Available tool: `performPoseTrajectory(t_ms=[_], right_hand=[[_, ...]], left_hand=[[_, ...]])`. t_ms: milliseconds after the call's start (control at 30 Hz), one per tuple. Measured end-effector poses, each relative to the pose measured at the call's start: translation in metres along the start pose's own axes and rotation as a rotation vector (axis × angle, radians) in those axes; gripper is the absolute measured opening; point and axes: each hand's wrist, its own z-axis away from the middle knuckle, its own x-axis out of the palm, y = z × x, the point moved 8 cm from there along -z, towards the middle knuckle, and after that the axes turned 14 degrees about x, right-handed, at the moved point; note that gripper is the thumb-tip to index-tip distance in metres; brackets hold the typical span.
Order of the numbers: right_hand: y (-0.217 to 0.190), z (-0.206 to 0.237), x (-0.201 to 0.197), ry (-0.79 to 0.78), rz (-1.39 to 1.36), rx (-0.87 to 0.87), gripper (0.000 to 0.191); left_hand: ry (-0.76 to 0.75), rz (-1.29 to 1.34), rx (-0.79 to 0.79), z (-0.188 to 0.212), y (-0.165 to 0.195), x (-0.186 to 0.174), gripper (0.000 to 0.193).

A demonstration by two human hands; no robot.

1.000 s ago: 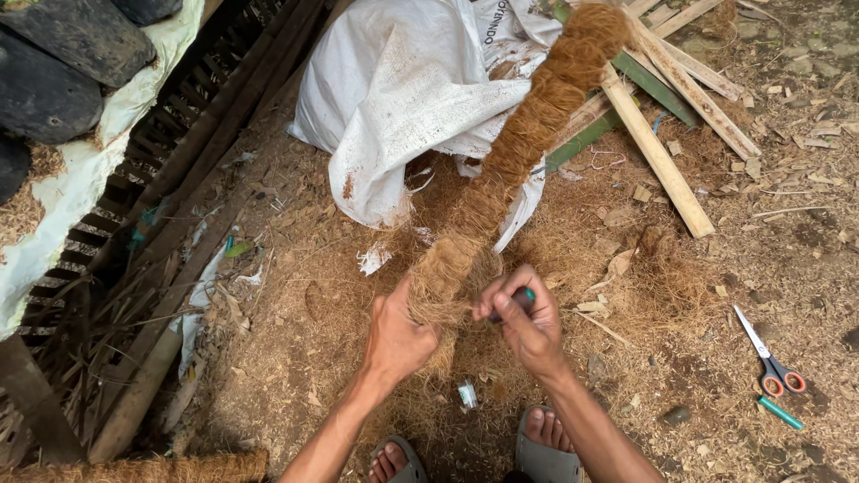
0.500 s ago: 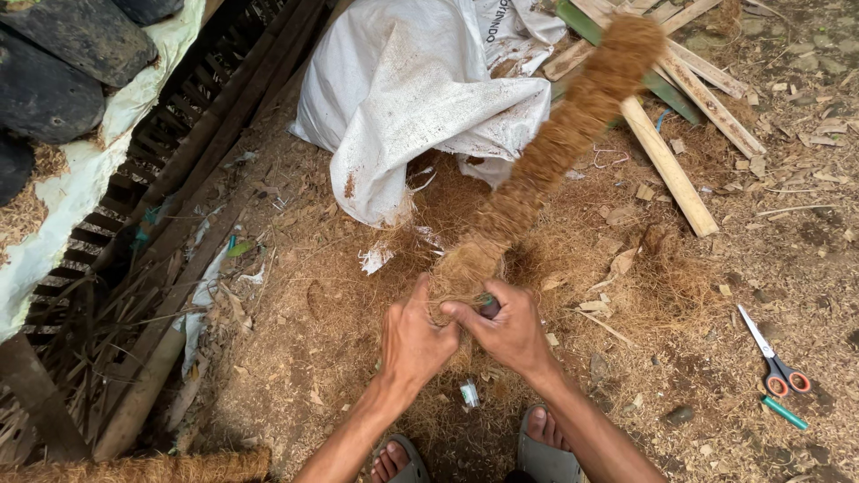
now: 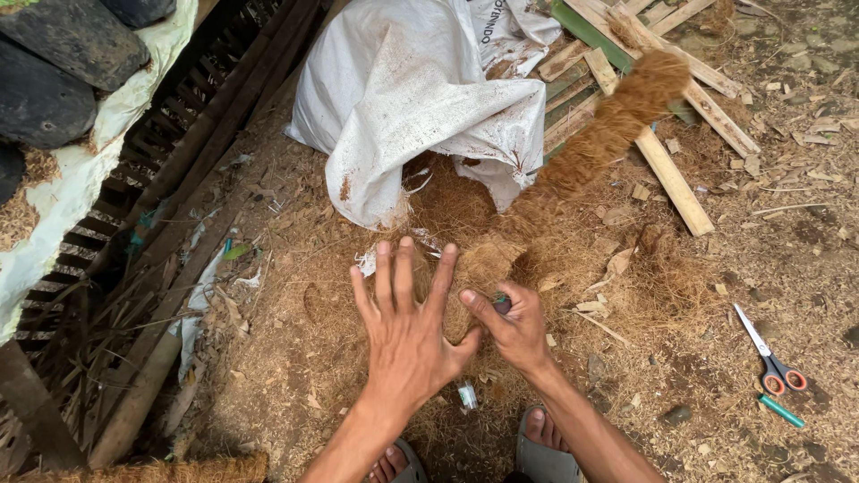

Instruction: The person sits on the ground and makes a coconut-fiber brush: they wrap handfuls of coir fiber around a bamboo stick, tie the fiber with string, and repeatedly rotate and pack the fiber along the stick to form a dense cylindrical brush head.

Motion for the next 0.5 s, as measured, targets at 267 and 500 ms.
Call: performPoseTrajectory(t_ms=[267,500], right_hand=[[0.024,0.003,0.012,0.026,0.073,-0.034,0.037],[0.012,0.006,0.012,0.003,0.233,-0.166,0.054]], left_hand=[[-0.107,0.351,-0.038,0.002,-0.019,0.048,0.095],[0.206,0.348,0.065,0.008,-0.037,0.054,0.057]])
